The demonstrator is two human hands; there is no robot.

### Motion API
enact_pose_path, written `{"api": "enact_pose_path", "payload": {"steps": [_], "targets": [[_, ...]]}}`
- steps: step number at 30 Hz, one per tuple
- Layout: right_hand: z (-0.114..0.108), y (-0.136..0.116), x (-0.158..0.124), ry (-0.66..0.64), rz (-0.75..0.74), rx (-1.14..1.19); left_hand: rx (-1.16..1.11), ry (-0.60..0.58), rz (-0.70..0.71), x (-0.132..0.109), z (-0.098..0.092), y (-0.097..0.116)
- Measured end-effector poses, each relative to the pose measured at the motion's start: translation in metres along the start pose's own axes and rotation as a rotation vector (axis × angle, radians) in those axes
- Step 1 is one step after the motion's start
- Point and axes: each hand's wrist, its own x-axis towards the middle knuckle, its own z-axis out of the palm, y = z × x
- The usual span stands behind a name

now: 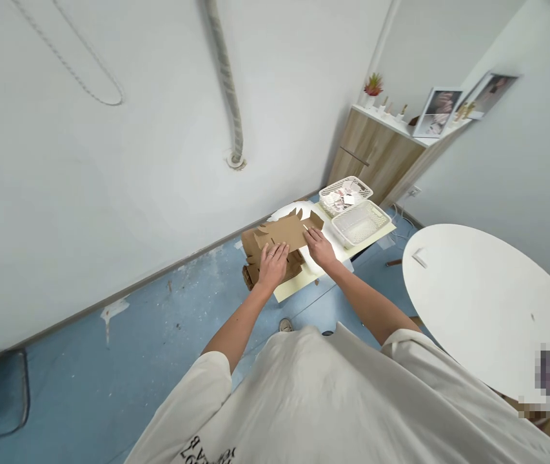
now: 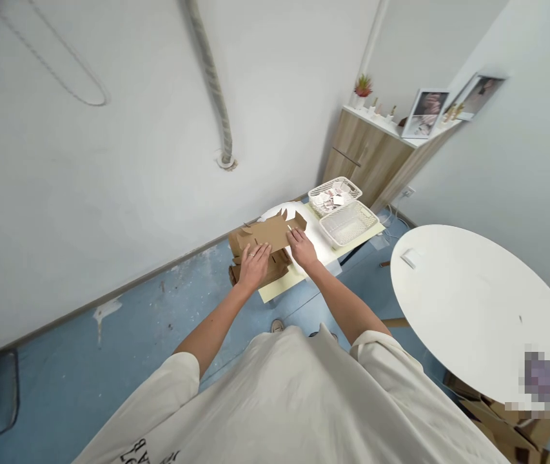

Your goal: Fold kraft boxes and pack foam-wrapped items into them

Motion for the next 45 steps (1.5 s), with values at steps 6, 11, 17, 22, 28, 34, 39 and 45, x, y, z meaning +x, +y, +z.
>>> {"api": "enact_pose_path", "payload": {"steps": [6, 11, 17, 22, 28, 34, 39, 45], "targets": [[-0.055, 0.073, -0.051, 0.062, 0.181, -0.078, -0.046, -0.037, 0.143, 0.063, 0.015, 0.078], [-0.102, 0.134, -0.129, 0.104, 0.351, -0.173, -0.098, -0.098, 0.310, 0.105, 0.045, 0.164], [-0.152, 0.205, -0.247, 0.105, 0.538, -0.223, -0.172, -0.179, 0.491, 0.134, 0.089, 0.289], [-0.190, 0.246, -0.345, 0.022, 0.740, -0.241, -0.264, -0.250, 0.593, 0.140, 0.128, 0.394], [-0.214, 0.270, -0.443, 0.032, 0.936, -0.269, -0.304, -0.334, 0.732, 0.135, 0.170, 0.489], [-0.212, 0.279, -0.508, -0.068, 1.132, -0.292, -0.278, -0.492, 0.864, 0.133, 0.219, 0.545], [-0.200, 0.292, -0.540, -0.184, 1.248, -0.296, -0.251, -0.642, 0.948, 0.135, 0.265, 0.574], [-0.184, 0.338, -0.554, -0.314, 1.324, -0.148, -0.229, -0.750, 1.031, 0.167, 0.313, 0.600]]}}
